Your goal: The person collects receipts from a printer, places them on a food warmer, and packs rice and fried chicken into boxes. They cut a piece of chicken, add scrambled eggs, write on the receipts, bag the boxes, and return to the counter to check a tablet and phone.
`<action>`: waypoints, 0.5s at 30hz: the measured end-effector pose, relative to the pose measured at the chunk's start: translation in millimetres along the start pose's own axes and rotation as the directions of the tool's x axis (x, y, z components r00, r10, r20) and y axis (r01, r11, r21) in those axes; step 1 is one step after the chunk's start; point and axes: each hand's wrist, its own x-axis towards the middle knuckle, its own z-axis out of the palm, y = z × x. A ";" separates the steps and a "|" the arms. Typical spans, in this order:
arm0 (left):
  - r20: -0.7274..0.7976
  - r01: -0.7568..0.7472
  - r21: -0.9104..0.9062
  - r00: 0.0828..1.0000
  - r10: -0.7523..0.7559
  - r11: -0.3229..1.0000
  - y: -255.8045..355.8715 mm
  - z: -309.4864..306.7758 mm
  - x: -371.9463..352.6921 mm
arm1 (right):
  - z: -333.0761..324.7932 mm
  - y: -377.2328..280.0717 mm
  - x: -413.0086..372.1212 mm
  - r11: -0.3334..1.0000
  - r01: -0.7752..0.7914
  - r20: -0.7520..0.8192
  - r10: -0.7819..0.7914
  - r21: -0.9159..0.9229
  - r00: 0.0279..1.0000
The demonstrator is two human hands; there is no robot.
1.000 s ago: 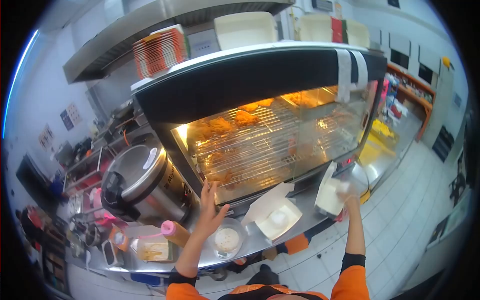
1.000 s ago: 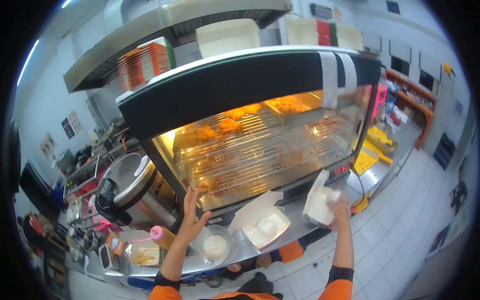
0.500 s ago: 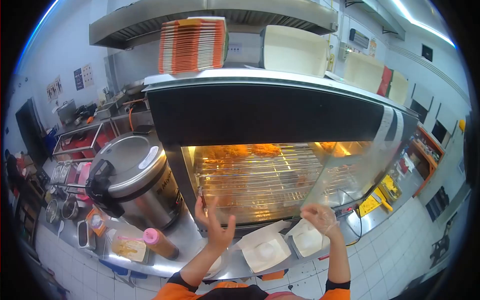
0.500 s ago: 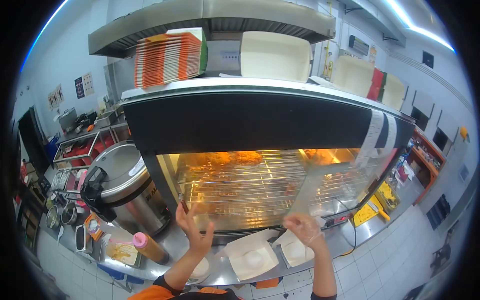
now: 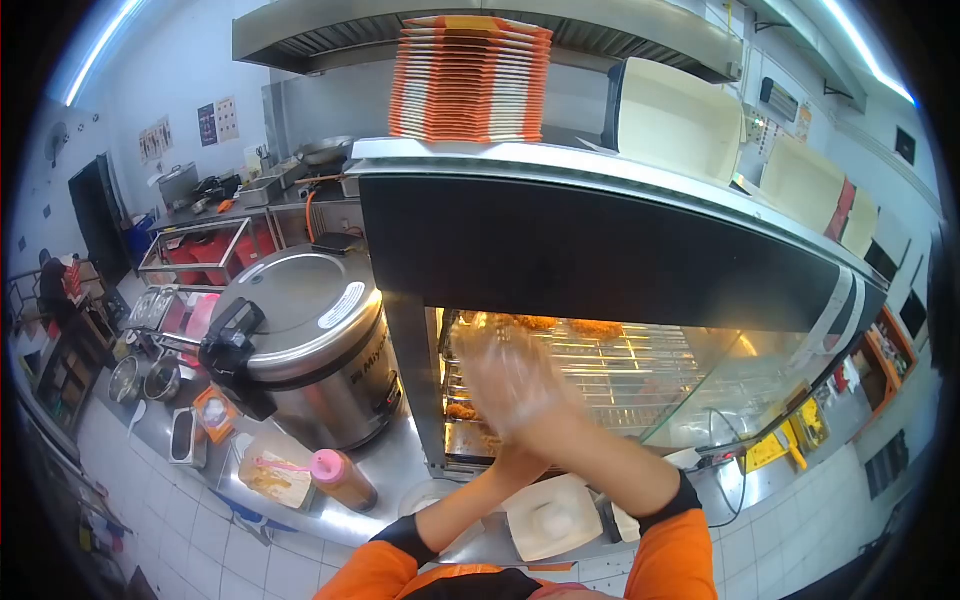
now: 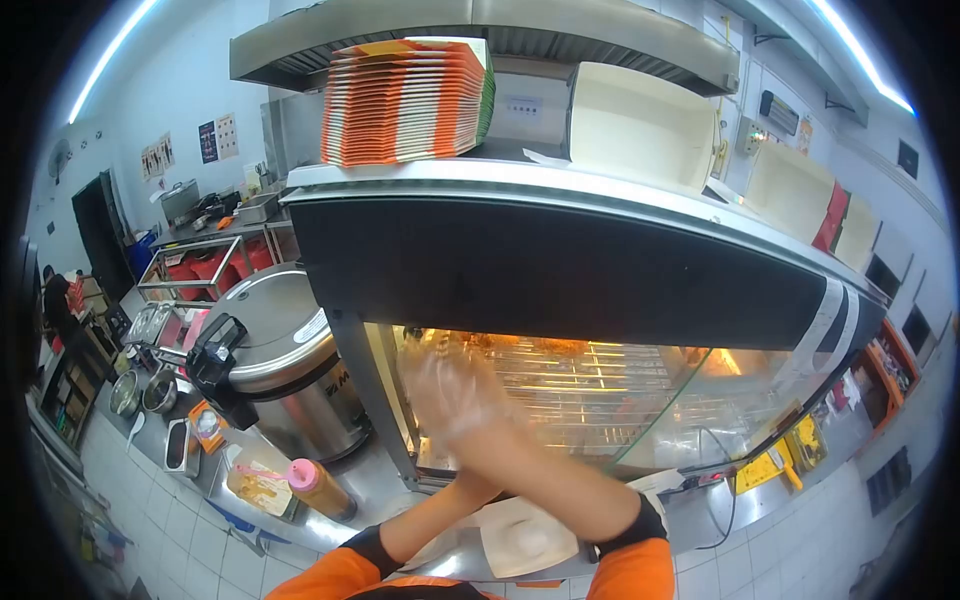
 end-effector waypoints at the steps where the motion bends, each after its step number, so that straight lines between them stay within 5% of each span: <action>1: 0.123 -0.153 0.095 0.982 0.141 0.984 3.4 5.8 -0.2 | 0.3 8.8 15.2 0.987 0.008 -0.014 -0.010 -0.161 1.000; 3: 0.087 -0.125 0.055 0.989 0.120 0.991 15.2 20.2 2.0 | 4.8 22.4 41.9 0.952 0.002 -0.037 -0.014 -0.307 0.999; 5: 0.053 -0.106 0.018 0.993 0.105 0.994 26.4 30.7 8.9 | 3.8 26.7 61.2 0.891 -0.339 -0.042 0.368 0.302 0.929; 8: 0.206 -0.073 -0.105 0.974 0.094 0.992 44.1 33.6 21.5 | -7.4 34.8 68.3 0.903 -0.290 0.007 0.304 0.316 0.953; 9: 0.278 0.067 -0.114 0.960 -0.033 0.991 51.3 31.8 24.3 | 14.7 43.6 84.4 0.898 -0.293 0.007 0.307 0.328 0.952; 10: 0.351 0.210 -0.110 0.923 -0.160 0.972 58.5 31.4 23.8 | 55.0 55.7 110.0 0.616 0.044 -0.278 0.289 0.786 0.916; 11: 0.364 0.214 -0.101 0.917 -0.165 0.972 54.2 39.0 19.7 | 75.7 63.2 121.0 0.157 0.474 -0.493 0.418 0.867 0.763; 12: 0.332 0.232 -0.079 0.923 -0.194 0.970 40.9 51.6 14.5 | 62.9 66.6 112.8 0.145 0.478 -0.491 0.429 0.866 0.759; 14: 0.279 0.264 -0.047 0.929 -0.241 0.963 34.1 64.4 7.1 | 27.7 74.1 81.6 0.743 0.055 -0.403 0.298 0.667 0.865; 15: 0.246 0.274 -0.022 0.934 -0.260 0.962 31.5 61.1 4.2 | 25.7 74.1 67.7 0.739 0.047 -0.403 0.311 0.672 0.861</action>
